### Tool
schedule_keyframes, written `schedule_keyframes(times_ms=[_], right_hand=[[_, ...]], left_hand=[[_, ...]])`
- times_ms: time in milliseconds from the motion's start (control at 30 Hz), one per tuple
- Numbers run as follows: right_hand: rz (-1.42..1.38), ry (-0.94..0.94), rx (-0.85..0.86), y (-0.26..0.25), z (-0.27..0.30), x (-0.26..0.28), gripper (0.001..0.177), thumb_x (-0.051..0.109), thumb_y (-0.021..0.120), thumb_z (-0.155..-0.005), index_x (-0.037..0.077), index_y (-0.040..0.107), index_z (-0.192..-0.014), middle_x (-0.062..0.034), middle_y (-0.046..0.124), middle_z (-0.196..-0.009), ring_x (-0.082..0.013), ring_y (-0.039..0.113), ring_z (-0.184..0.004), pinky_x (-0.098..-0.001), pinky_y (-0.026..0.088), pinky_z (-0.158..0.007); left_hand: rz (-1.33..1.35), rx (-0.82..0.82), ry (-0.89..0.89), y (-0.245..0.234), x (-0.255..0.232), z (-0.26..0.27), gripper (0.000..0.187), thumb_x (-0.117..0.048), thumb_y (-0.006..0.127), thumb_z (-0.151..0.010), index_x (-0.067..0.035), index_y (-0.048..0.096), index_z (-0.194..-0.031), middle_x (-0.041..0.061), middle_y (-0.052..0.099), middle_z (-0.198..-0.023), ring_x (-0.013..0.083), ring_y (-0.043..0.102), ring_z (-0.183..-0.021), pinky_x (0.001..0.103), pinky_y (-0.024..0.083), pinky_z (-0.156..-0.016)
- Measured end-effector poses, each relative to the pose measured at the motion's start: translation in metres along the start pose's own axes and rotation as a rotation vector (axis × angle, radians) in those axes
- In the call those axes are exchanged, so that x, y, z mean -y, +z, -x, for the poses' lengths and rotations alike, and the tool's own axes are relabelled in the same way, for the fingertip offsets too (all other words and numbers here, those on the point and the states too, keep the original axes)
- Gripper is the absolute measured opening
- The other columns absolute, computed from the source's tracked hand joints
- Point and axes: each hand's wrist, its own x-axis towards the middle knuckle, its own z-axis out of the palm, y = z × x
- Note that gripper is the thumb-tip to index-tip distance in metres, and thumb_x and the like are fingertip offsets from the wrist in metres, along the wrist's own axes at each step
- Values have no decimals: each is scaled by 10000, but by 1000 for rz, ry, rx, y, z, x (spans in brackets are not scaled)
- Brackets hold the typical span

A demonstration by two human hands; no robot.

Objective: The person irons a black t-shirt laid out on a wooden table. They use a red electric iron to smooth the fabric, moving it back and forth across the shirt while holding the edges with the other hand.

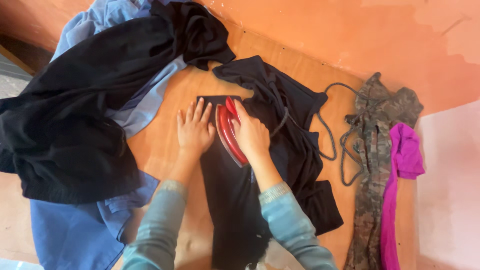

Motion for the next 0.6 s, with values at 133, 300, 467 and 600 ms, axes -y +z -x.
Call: schedule_keyframes(times_ms=[133, 300, 467, 600], right_hand=[[-3, 13, -3, 2, -5, 2, 610, 317, 632, -954, 297, 422, -1527, -211, 745, -953, -453, 715, -866, -554, 559, -764], [-19, 79, 4, 7, 2, 2, 609, 321, 614, -953, 310, 407, -1525, -213, 744, -962, -455, 718, -865, -568, 555, -753], [-16, 76, -94, 15, -40, 4, 571, 336, 612, -979, 308, 427, -1518, -241, 739, -945, -475, 712, -870, -577, 552, -761], [-19, 93, -53, 16, -36, 4, 603, 332, 610, -970, 319, 407, -1537, -249, 736, -940, -476, 714, -882, -578, 552, -782]], left_hand=[[-9, 60, 33, 5, 8, -23, 726, -353, 523, -874, -215, 412, -1578, 39, 330, -1672, 289, 299, -1526, 623, 176, -1210], [-36, 88, 48, 3, 9, -26, 758, -377, 511, -865, -221, 376, -1594, 33, 314, -1676, 283, 275, -1536, 616, 165, -1220], [-33, 125, 41, 2, 11, -36, 775, -388, 513, -852, -209, 360, -1590, 29, 286, -1678, 273, 254, -1537, 610, 148, -1213], [-10, 142, 38, 2, 11, -43, 778, -395, 509, -859, -212, 351, -1598, 23, 281, -1691, 280, 248, -1541, 593, 140, -1233]])
